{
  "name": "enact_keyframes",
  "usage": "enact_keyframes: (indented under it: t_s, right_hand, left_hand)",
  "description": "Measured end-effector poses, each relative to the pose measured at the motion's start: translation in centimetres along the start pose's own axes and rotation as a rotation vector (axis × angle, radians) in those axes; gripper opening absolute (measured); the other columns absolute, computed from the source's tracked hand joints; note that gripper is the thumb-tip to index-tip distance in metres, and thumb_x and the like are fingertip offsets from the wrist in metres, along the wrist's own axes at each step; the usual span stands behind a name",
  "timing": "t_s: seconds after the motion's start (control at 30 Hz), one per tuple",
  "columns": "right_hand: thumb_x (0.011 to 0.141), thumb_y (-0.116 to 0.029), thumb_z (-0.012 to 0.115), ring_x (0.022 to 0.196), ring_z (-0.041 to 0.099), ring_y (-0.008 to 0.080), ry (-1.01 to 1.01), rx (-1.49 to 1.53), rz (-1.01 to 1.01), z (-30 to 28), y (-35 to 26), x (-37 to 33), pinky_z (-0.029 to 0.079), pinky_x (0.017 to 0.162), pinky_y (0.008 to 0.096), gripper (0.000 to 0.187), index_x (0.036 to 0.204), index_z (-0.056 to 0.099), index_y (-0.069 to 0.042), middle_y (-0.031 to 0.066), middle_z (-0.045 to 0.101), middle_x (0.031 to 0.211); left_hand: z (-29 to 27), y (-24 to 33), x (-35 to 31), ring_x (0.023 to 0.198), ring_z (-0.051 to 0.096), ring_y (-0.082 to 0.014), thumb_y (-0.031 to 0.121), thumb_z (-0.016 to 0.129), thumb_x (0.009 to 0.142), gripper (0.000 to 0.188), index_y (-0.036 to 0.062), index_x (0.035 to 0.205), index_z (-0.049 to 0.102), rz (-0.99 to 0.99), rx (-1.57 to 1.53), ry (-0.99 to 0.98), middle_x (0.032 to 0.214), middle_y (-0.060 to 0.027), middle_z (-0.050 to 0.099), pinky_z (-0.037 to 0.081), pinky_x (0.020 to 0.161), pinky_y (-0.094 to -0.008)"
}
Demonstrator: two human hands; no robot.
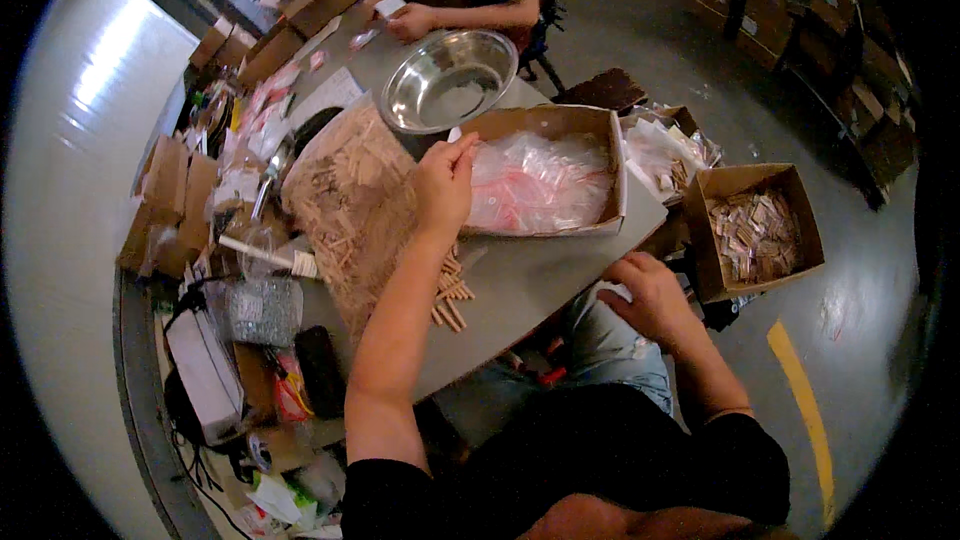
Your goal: The person sits at a table and repeatedly picks up small wooden sticks, inserts them into small plastic bags, and places the filled bags into a cardboard box. The person handles the sticks and bags by hand throughout the process.
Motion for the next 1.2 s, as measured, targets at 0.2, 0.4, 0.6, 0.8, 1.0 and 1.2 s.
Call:
enact_keyframes:
  t_s: [0.2, 0.4, 0.6, 0.8, 1.0, 1.2]
  right_hand:
    - [0.075, -0.010, 0.069, 0.084, 0.058, 0.0361, -0.174, 0.075, -0.226, 6.6, -3.5, 1.8, 0.049, 0.072, 0.0436, 0.018, 0.090, 0.060, -0.006, 0.0142, 0.058, 0.087]
    - [0.077, -0.015, 0.064, 0.085, 0.059, 0.0400, -0.297, 0.096, -0.248, 12.5, -6.9, 4.0, 0.051, 0.070, 0.0479, 0.019, 0.093, 0.058, -0.006, 0.0182, 0.056, 0.090]
    - [0.078, -0.017, 0.068, 0.079, 0.060, 0.0346, -0.210, -0.070, -0.143, 14.9, -12.0, 5.5, 0.051, 0.066, 0.0427, 0.017, 0.090, 0.060, -0.007, 0.0135, 0.059, 0.088]
    - [0.075, -0.010, 0.061, 0.096, 0.058, 0.0359, -0.289, -0.144, -0.272, 16.0, -12.5, 5.2, 0.052, 0.080, 0.0443, 0.024, 0.098, 0.060, -0.006, 0.0174, 0.060, 0.102]
    - [0.077, -0.007, 0.055, 0.110, 0.051, 0.0370, -0.318, -0.029, -0.424, 16.2, -13.4, 6.5, 0.046, 0.094, 0.0430, 0.029, 0.105, 0.060, -0.004, 0.0160, 0.057, 0.112]
    - [0.078, -0.009, 0.055, 0.107, 0.051, 0.0320, -0.334, -0.252, -0.563, 17.1, -14.5, 7.3, 0.045, 0.092, 0.0373, 0.032, 0.109, 0.060, -0.002, 0.0123, 0.055, 0.108]
  left_hand:
    - [-8.2, 2.3, -7.3, 0.056, 0.043, -0.0041, 0.016, 0.071, 0.085, 0.023, 0.0028, 0.072, 0.058, -0.356, -0.264, 0.152, 0.062, 0.0026, 0.052, 0.034, 0.050, -0.0218]
    - [-12.6, 1.8, -18.6, 0.063, 0.051, -0.0079, 0.009, 0.068, 0.085, 0.008, 0.0014, 0.084, 0.065, -0.578, -0.588, 0.212, 0.072, -0.0001, 0.058, 0.041, 0.058, -0.0231]
    - [-11.7, 3.5, -27.5, 0.079, 0.061, -0.0152, 0.013, 0.067, 0.086, 0.013, 0.0018, 0.091, 0.069, -0.774, -0.659, 0.025, 0.085, -0.0032, 0.065, 0.048, 0.072, -0.0265]
    - [-10.1, 3.1, -30.7, 0.080, 0.059, -0.0144, 0.012, 0.072, 0.081, 0.012, 0.0046, 0.085, 0.062, -0.919, -0.827, -0.238, 0.091, -0.0062, 0.065, 0.049, 0.072, -0.0277]
    - [-8.1, 4.0, -29.9, 0.085, 0.055, -0.0113, 0.017, 0.073, 0.082, 0.021, 0.0064, 0.093, 0.058, -0.921, -0.826, -0.440, 0.091, -0.0014, 0.060, 0.047, 0.078, -0.0270]
    - [-6.8, 3.8, -30.3, 0.086, 0.053, -0.0117, 0.021, 0.073, 0.083, 0.024, 0.0059, 0.093, 0.058, -0.916, -0.818, -0.542, 0.090, -0.0006, 0.059, 0.046, 0.081, -0.0281]
Point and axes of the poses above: each hand's wrist, its own x-axis towards the middle knuckle, its own z-axis out of the palm, y = z × x, the point moved 4 cm from there along x, towards the middle knuckle
